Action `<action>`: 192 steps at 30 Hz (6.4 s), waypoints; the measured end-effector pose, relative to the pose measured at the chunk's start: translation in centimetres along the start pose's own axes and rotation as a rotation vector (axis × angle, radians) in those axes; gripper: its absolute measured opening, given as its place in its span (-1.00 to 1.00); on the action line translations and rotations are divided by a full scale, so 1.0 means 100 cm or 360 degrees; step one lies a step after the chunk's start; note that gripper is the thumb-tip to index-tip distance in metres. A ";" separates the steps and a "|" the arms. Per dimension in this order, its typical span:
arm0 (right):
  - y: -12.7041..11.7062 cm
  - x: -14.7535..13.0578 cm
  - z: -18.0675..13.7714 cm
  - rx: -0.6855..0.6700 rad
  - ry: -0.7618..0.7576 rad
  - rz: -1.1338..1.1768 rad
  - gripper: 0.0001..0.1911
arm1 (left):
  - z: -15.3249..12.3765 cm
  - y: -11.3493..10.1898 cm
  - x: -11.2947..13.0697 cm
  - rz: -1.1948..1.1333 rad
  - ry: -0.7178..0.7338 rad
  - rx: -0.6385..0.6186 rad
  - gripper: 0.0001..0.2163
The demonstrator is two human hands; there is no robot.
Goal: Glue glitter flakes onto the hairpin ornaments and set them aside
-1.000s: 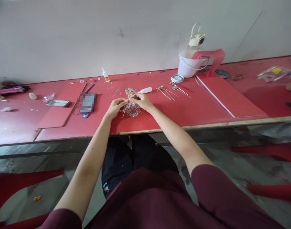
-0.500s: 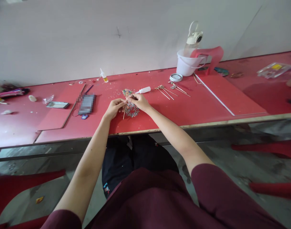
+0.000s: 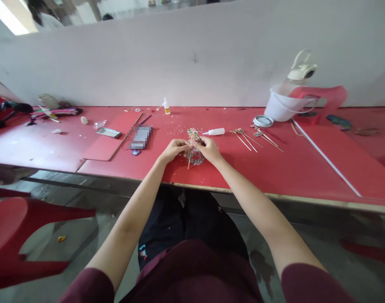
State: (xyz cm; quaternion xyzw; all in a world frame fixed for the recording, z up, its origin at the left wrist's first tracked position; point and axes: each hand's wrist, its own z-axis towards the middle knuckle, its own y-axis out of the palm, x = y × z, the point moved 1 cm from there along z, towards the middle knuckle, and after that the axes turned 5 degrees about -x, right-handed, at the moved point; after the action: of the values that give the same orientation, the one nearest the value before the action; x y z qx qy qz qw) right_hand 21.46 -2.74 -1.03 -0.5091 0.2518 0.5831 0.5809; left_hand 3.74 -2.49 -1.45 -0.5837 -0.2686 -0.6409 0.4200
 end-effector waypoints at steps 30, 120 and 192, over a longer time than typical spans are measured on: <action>0.007 -0.023 -0.018 0.0151 0.0254 -0.0320 -0.70 | -0.020 0.020 0.022 0.0278 -0.0143 0.0153 -0.76; -0.044 -0.007 -0.018 0.0351 0.0211 -0.0844 -0.71 | -0.020 0.021 0.015 0.1023 -0.0108 0.0422 -0.61; -0.169 0.062 -0.024 0.0365 0.0685 -0.1852 -0.80 | 0.004 -0.028 -0.005 0.0998 0.0247 0.0242 -0.37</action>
State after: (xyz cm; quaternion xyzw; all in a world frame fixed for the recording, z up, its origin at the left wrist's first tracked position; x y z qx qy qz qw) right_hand 39.13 1.06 -2.36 -0.6032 0.1059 0.0254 0.7901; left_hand 1.53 -0.62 -1.45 -0.5544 -0.0900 -0.5012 0.6583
